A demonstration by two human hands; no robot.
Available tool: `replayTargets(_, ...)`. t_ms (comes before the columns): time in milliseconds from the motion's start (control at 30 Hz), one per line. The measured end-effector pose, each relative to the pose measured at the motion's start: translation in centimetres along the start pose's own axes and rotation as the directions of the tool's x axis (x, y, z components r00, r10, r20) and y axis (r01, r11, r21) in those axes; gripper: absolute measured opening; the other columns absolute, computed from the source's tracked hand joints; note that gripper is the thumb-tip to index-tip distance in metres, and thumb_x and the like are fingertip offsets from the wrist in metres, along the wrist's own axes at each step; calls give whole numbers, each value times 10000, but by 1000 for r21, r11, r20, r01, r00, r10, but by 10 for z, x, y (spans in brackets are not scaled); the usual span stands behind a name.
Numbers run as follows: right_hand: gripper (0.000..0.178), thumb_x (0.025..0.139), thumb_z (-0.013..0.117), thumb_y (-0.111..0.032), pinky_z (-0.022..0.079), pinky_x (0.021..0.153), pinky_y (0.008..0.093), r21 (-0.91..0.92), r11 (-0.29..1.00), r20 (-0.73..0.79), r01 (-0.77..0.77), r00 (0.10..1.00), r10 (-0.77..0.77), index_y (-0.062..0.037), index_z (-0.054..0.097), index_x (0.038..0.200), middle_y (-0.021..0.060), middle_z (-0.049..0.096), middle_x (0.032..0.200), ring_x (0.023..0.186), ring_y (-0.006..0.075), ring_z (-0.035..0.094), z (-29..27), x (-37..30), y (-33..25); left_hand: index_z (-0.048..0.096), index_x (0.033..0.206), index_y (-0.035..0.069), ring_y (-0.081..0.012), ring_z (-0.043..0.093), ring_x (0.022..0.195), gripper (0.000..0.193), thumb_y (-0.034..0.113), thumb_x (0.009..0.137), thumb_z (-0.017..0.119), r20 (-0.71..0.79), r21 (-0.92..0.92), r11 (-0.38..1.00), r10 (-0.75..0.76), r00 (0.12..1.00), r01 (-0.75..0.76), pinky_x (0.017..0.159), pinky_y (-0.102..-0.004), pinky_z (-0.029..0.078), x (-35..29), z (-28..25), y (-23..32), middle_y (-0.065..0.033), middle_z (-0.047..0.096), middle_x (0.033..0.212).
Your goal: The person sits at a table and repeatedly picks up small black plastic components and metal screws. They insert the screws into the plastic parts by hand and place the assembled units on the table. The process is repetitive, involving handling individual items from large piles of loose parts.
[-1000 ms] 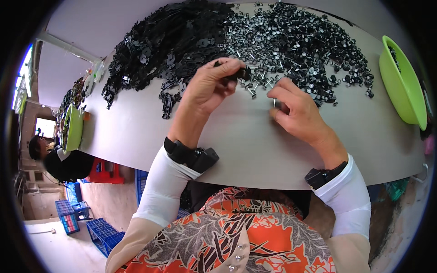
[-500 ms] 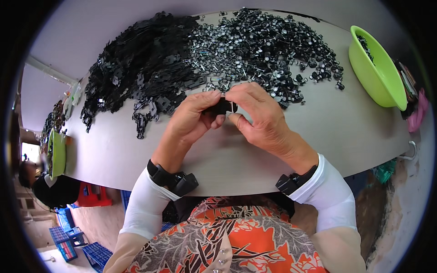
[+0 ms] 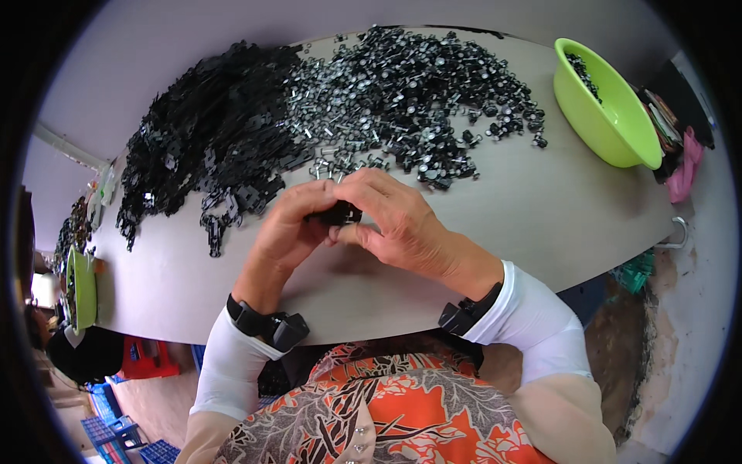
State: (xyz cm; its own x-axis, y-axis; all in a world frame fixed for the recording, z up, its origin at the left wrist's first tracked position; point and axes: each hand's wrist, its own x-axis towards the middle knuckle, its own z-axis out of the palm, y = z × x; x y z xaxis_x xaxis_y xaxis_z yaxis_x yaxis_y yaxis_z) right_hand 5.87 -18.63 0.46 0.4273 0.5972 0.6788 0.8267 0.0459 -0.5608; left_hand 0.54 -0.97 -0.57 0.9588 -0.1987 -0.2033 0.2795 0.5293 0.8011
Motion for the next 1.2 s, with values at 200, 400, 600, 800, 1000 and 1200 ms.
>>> replayTargets(200,164,749,669,20,475,549,298,-229,942,-48,-245,970,240,-17,608,896,87,589,880,665,213,584,-63,-5,33,600,897,-2,-194,655,635,166,164,890,616,-117,73,995,-59,991,68,544,-299,553,-1,-7,-2,-98,625,794)
replayTargets(400,143,741,558,73,458,566,321,-450,889,118,-90,980,159,-12,601,848,90,593,859,656,239,587,-52,-10,45,600,893,2,-192,654,636,173,174,896,608,-90,92,992,-83,992,92,560,-292,555,4,-8,-6,-100,627,807)
replayTargets(600,94,753,577,50,453,573,323,-176,915,103,-363,917,384,9,589,836,95,580,794,626,234,576,-43,-12,42,595,904,-2,-192,655,643,173,171,903,594,-122,138,986,-82,989,98,572,-285,557,3,-8,-7,-100,634,822)
replayTargets(800,126,745,568,57,449,568,309,-177,942,108,-284,946,305,4,593,857,95,575,800,636,214,569,-43,-7,33,593,956,-36,-208,670,684,222,182,914,580,-157,134,986,-83,984,104,599,-305,576,4,-12,-5,-143,655,881)
replayTargets(1000,128,708,571,54,439,563,380,-383,914,327,-134,906,270,-25,580,809,102,513,805,666,299,559,-34,-21,27,579,1002,-72,-276,684,760,364,284,954,519,-177,56,991,-108,978,120,670,-340,590,4,-8,-4,-186,658,927)
replayTargets(1200,157,710,571,72,459,564,353,-45,985,159,-169,972,174,-24,604,830,90,530,856,679,265,579,-19,-6,13,560,1082,-94,-355,668,871,444,318,984,428,-112,-98,974,-214,970,203,749,-408,582,4,-5,-5,-226,622,1057)
